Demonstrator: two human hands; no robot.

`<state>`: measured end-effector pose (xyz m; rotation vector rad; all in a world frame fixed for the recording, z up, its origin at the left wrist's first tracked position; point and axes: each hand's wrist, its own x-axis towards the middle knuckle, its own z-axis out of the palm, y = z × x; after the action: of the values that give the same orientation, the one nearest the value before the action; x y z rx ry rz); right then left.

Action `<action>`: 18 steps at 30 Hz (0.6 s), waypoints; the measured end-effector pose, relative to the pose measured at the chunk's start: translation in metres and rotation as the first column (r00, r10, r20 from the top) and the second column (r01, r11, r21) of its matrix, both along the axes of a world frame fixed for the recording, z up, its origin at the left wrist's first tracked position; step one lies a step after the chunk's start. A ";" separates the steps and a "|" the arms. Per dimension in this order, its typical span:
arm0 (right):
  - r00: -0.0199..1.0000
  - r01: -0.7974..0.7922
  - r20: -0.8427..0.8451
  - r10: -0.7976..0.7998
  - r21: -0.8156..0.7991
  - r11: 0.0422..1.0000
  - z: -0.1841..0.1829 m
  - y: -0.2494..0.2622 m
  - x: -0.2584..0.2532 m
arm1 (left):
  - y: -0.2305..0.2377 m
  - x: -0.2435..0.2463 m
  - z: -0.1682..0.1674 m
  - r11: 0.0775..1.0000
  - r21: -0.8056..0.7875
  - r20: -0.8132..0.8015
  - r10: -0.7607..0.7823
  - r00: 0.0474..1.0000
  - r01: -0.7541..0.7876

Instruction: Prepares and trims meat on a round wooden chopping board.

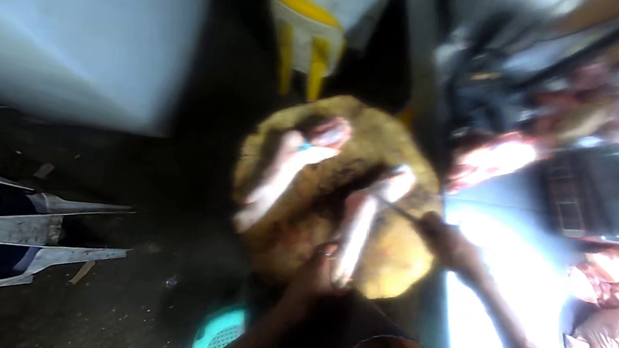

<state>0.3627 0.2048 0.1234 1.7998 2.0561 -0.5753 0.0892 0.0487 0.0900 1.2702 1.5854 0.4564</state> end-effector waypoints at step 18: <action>0.877 -0.435 0.129 0.463 -0.197 0.878 0.084 -0.001 -0.087 | 0.007 -0.002 0.006 0.993 -0.041 0.003 -0.112 0.994 0.112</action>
<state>0.2753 0.2040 0.2076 1.1705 2.1355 -0.4181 0.0876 0.0554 0.0958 1.3199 1.5064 0.3523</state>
